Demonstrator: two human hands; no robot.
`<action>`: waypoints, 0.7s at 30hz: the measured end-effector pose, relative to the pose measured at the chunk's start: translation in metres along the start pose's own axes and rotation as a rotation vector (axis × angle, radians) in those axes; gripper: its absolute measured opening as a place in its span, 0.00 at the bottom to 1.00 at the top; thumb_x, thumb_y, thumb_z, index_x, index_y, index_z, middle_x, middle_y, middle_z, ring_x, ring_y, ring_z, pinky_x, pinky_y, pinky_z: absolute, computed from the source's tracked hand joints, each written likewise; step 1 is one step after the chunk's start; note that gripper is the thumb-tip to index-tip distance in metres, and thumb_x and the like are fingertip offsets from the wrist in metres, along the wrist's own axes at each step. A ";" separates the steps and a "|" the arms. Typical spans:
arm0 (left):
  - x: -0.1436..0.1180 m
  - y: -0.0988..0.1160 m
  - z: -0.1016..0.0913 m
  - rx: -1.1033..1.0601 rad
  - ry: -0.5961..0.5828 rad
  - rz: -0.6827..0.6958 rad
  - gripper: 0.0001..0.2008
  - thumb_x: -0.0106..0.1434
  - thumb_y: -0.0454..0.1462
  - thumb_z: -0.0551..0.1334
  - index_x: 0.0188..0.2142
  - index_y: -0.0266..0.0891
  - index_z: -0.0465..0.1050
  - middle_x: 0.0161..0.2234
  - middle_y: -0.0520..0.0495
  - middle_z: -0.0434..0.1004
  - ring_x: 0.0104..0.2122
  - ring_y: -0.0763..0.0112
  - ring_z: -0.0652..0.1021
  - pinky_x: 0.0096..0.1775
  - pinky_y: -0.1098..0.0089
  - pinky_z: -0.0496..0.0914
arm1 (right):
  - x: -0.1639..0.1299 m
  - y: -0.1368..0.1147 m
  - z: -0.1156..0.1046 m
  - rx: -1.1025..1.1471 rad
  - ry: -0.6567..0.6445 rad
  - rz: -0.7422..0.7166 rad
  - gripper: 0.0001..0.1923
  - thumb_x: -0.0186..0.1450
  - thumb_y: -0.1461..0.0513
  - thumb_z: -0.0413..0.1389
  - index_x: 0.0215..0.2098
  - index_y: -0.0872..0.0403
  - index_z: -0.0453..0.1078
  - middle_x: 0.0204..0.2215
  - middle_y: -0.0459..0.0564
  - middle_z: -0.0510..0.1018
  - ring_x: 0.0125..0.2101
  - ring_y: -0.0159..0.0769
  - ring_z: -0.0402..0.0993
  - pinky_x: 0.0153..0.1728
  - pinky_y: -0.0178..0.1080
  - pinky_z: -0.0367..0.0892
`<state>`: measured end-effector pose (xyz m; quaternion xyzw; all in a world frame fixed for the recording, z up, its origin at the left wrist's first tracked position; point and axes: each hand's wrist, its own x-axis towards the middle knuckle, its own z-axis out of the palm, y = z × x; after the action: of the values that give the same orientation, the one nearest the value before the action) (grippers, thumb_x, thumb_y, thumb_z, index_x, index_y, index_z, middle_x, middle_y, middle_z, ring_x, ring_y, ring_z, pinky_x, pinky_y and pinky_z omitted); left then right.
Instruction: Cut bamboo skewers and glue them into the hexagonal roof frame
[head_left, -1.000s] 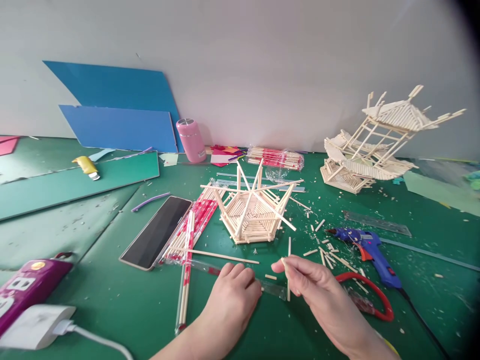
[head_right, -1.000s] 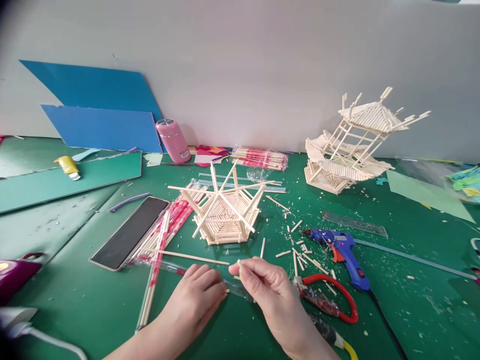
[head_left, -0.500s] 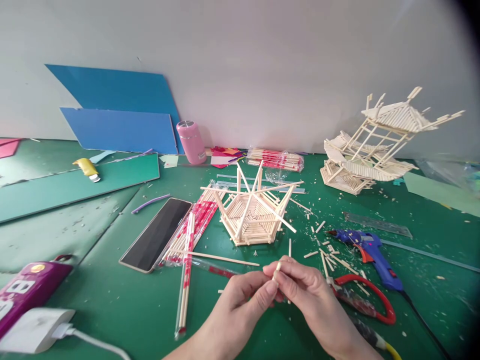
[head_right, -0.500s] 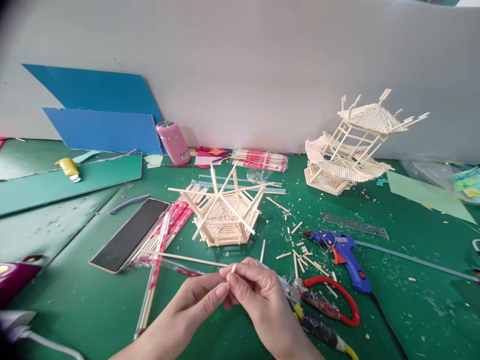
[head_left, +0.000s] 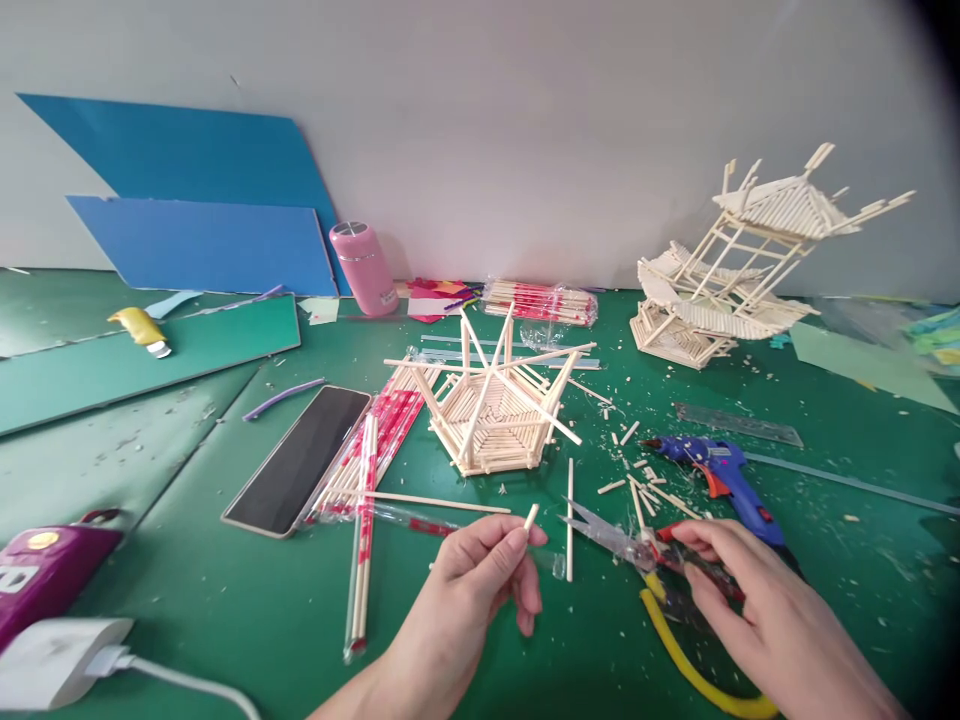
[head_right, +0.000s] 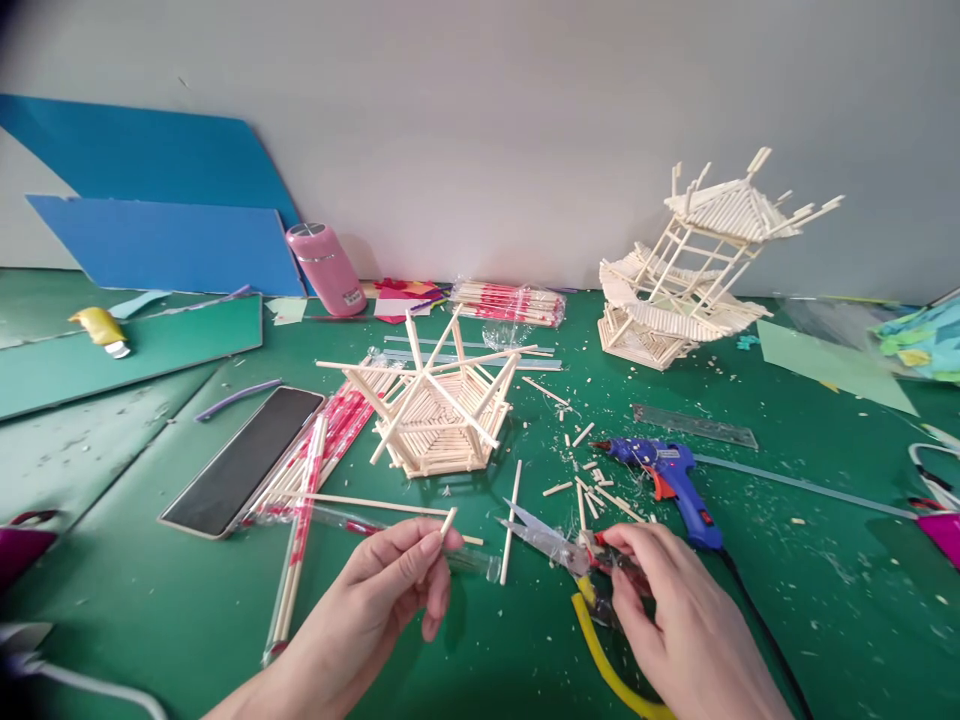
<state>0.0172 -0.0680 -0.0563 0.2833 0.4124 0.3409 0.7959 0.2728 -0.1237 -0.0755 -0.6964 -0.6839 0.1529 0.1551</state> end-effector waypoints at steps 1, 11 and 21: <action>0.000 0.001 0.001 0.015 0.012 0.007 0.10 0.58 0.41 0.60 0.31 0.34 0.71 0.20 0.51 0.71 0.20 0.76 0.67 0.26 0.74 0.60 | -0.005 0.011 0.001 -0.109 0.012 -0.024 0.13 0.62 0.57 0.47 0.44 0.50 0.63 0.41 0.52 0.72 0.41 0.42 0.71 0.36 0.41 0.70; -0.004 -0.003 0.002 -0.056 0.078 -0.010 0.11 0.58 0.42 0.61 0.29 0.35 0.67 0.20 0.57 0.55 0.20 0.79 0.54 0.25 0.75 0.50 | -0.005 0.045 0.004 -0.313 -0.163 -0.153 0.13 0.61 0.62 0.47 0.45 0.50 0.62 0.42 0.52 0.73 0.41 0.40 0.73 0.40 0.44 0.70; -0.004 -0.002 0.005 0.010 0.077 0.051 0.16 0.55 0.47 0.62 0.31 0.35 0.74 0.16 0.59 0.48 0.19 0.79 0.51 0.23 0.73 0.46 | -0.023 0.044 -0.006 -0.065 -0.078 -0.085 0.16 0.65 0.58 0.46 0.52 0.49 0.56 0.50 0.54 0.69 0.48 0.41 0.69 0.43 0.37 0.69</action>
<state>0.0204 -0.0725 -0.0534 0.2845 0.4369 0.3698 0.7690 0.3150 -0.1477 -0.0889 -0.6648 -0.7230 0.1510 0.1119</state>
